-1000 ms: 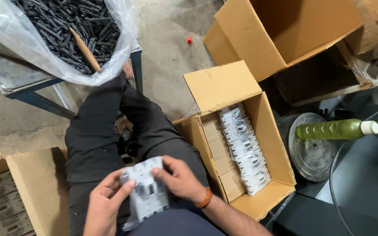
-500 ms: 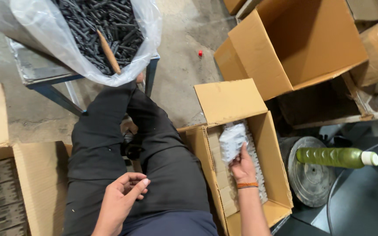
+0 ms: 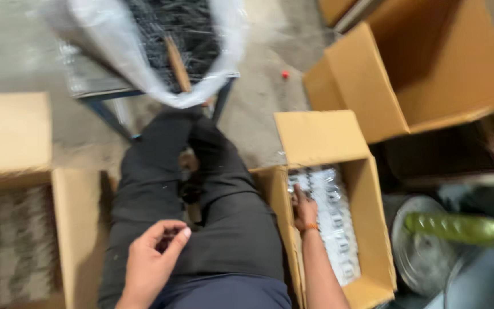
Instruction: The person sits on a stool and repeatedly takes white electrical components from a cardboard box. They remove each component from its plastic wrapper, insert a small black pin into a slot using a wooden stick, and then place the component back into the wrapper. The wrapped components are then placed into a second cardboard box.
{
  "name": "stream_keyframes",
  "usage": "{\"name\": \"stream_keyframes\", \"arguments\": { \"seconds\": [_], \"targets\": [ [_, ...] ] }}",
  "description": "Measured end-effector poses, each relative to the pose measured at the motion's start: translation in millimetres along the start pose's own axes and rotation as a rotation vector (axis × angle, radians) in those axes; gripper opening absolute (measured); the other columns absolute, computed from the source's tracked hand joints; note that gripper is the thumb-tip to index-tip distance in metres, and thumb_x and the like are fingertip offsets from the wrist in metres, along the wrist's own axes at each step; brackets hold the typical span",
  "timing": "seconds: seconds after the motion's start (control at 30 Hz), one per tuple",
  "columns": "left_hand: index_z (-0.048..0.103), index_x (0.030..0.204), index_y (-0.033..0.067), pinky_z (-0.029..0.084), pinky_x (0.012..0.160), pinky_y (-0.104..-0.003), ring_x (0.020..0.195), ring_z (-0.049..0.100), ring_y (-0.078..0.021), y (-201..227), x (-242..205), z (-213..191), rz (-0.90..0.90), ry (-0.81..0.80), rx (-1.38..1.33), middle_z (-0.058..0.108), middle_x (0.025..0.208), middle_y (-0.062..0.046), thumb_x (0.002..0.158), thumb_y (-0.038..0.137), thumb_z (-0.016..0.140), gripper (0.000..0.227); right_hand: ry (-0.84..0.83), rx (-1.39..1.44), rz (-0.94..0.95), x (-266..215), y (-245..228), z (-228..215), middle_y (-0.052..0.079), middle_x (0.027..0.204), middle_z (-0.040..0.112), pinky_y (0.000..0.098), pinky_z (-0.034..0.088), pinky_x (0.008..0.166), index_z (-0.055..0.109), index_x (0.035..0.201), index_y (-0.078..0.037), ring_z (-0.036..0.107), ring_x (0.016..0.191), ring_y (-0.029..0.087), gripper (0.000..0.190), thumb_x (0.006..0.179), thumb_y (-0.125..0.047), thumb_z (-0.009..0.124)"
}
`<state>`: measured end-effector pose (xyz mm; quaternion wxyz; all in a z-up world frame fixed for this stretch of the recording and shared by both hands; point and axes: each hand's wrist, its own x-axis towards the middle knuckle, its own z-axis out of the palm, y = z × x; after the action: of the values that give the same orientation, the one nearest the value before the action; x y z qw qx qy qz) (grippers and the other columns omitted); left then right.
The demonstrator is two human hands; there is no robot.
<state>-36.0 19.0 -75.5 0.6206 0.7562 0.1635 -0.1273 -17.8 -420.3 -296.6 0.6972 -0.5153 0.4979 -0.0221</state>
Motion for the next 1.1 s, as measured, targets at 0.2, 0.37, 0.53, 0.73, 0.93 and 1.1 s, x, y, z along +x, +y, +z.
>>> {"name": "stream_keyframes", "arguments": {
  "seconds": [0.2,0.37,0.53,0.73,0.93,1.1],
  "targets": [
    [0.074,0.097,-0.0001,0.053,0.066,-0.02,0.071,0.066,-0.0037,-17,17,-94,0.211,0.413,-0.165,0.074,0.082,-0.001,0.094,0.01,0.071,0.011,0.007,-0.224,-0.3,-3,-8,-30,0.001,0.071,0.053,0.0322,0.032,0.045,0.058,0.084,-0.001,0.047,0.054,0.016,0.043,0.112,-0.032,0.067],
    [0.071,0.099,0.0004,0.052,0.06,-0.022,0.067,0.064,-0.0063,-80,43,-175,0.154,0.778,-0.383,0.072,0.082,-0.003,0.097,0.009,0.07,0.009,0.118,-0.356,-0.443,19,-89,4,0.01,0.074,0.059,0.0378,0.044,0.045,0.059,0.093,-0.003,0.053,0.051,0.021,0.039,0.113,-0.037,0.065],
    [0.074,0.101,-0.0018,0.048,0.061,-0.034,0.07,0.064,-0.0182,-188,75,-207,-0.191,0.816,-0.183,0.072,0.083,-0.009,0.089,0.019,0.075,0.025,-0.325,-0.657,-0.802,-28,-89,65,0.012,0.069,0.061,0.0315,0.049,0.053,0.062,0.095,0.005,0.058,0.054,0.015,0.037,0.113,-0.027,0.068],
    [0.064,0.117,-0.0116,0.055,0.079,-0.049,0.097,0.067,-0.0357,-302,111,-202,-0.618,0.663,0.099,0.067,0.113,-0.026,0.082,0.022,0.078,0.051,-0.496,-0.75,-0.782,-129,15,140,0.005,0.067,0.061,0.02,0.038,0.06,0.077,0.098,0.0,0.05,0.064,0.006,0.014,0.091,-0.009,0.084],
    [0.064,0.124,-0.0008,0.053,0.085,-0.043,0.101,0.063,-0.0305,-351,102,-217,-0.808,1.272,-0.964,0.065,0.122,-0.018,0.084,0.028,0.08,0.052,-0.547,-0.665,-0.662,-128,7,157,0.002,0.073,0.069,0.0163,0.049,0.063,0.073,0.097,0.003,0.061,0.063,0.004,0.021,0.089,-0.015,0.081],
    [0.064,0.13,0.0082,0.051,0.09,-0.039,0.105,0.06,-0.0262,-361,71,-235,-0.619,1.313,-1.585,0.064,0.13,-0.012,0.085,0.032,0.082,0.054,-0.424,-0.807,-0.736,-114,7,162,0.006,0.071,0.068,0.0191,0.047,0.064,0.074,0.098,0.005,0.059,0.064,0.007,0.023,0.094,-0.016,0.081]
  ]
}}
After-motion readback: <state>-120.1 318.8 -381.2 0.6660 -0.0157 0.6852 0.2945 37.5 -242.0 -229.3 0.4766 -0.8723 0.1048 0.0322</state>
